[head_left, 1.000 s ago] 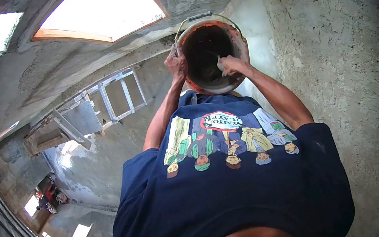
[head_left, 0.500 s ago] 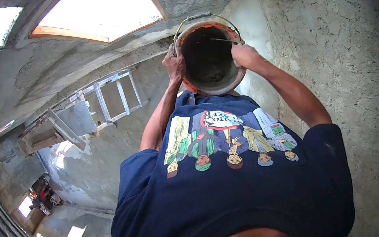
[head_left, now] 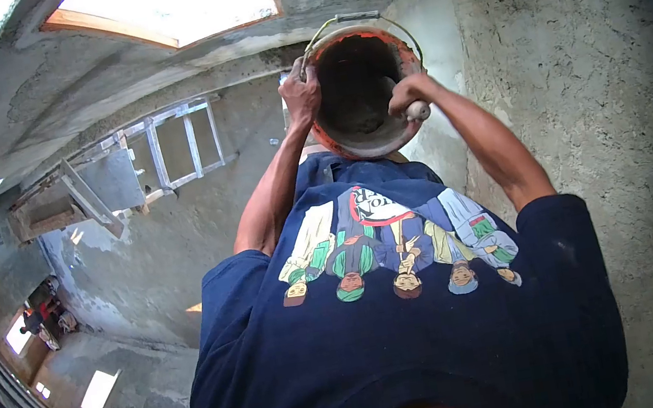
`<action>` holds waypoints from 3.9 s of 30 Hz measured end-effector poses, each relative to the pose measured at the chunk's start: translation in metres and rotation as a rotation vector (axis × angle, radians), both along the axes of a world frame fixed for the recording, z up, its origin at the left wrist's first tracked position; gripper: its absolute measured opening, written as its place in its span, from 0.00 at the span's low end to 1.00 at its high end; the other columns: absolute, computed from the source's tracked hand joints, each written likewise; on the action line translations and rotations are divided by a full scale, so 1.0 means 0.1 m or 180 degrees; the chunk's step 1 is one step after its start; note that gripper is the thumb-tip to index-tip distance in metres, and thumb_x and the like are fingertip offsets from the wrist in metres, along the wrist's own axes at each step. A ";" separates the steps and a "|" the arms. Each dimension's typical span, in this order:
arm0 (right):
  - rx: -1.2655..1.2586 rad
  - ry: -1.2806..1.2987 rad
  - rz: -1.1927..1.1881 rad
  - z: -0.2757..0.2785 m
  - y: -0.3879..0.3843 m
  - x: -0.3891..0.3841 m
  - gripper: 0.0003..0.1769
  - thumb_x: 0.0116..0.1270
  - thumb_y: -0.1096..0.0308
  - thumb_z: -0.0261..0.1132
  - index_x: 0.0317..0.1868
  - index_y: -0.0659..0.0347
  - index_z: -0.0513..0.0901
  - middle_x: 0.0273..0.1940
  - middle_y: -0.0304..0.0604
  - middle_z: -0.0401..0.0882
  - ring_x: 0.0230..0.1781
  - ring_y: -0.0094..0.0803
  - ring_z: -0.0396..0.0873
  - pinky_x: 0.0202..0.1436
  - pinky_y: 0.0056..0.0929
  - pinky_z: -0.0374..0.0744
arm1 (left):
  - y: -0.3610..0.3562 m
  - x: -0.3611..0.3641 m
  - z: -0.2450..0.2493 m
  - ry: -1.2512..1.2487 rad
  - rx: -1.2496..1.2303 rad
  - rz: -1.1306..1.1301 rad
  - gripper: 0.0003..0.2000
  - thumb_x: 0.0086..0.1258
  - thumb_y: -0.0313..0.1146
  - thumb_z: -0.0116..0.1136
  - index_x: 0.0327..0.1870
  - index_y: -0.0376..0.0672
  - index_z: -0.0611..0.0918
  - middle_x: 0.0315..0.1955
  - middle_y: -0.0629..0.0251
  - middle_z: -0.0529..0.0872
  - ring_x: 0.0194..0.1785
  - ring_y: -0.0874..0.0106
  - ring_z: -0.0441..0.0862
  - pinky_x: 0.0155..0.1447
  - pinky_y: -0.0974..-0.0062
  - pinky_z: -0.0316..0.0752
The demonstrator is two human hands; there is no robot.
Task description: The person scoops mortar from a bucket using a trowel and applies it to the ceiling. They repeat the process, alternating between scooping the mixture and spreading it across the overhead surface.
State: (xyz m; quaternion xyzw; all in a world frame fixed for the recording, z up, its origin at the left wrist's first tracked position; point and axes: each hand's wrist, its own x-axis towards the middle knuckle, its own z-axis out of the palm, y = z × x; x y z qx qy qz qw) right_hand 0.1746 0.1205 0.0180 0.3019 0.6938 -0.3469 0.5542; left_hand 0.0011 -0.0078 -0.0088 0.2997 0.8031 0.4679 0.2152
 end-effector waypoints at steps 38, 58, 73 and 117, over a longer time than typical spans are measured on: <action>-0.3751 0.0235 -0.6174 -0.55 -0.74 0.10 0.20 0.61 0.51 0.58 0.34 0.61 0.66 0.19 0.34 0.61 0.13 0.19 0.60 0.14 0.18 0.61 | 0.15 -0.05 0.18 0.0102 -0.0412 -0.0585 0.14 0.66 0.42 0.51 0.46 0.46 0.79 0.26 0.47 0.80 0.33 0.52 0.81 0.36 0.63 0.73; -0.2689 -0.0055 -0.5424 -0.57 -0.75 0.15 0.23 0.65 0.47 0.53 0.37 0.62 0.66 0.20 0.38 0.64 0.13 0.23 0.63 0.12 0.20 0.63 | 0.08 -0.10 0.14 0.0059 -0.0293 -0.0626 0.12 0.65 0.41 0.51 0.44 0.48 0.80 0.23 0.48 0.78 0.30 0.53 0.79 0.34 0.62 0.71; -0.0256 0.1261 -0.2062 0.70 -0.36 0.79 0.29 0.53 0.57 0.70 0.49 0.65 0.71 0.23 0.38 0.73 0.18 0.25 0.73 0.22 0.27 0.73 | 0.17 -0.23 -0.06 0.0106 -0.0395 -0.0569 0.14 0.65 0.43 0.52 0.42 0.42 0.80 0.26 0.45 0.81 0.34 0.49 0.80 0.37 0.59 0.72; 0.1424 0.1201 -0.3031 -0.31 -0.73 0.96 0.40 0.49 0.56 0.71 0.55 0.68 0.61 0.40 0.62 0.78 0.40 0.49 0.79 0.42 0.41 0.77 | 0.08 -0.27 0.89 -0.0157 -0.0146 -0.2150 0.15 0.59 0.39 0.63 0.44 0.42 0.80 0.29 0.56 0.83 0.34 0.68 0.81 0.41 0.71 0.74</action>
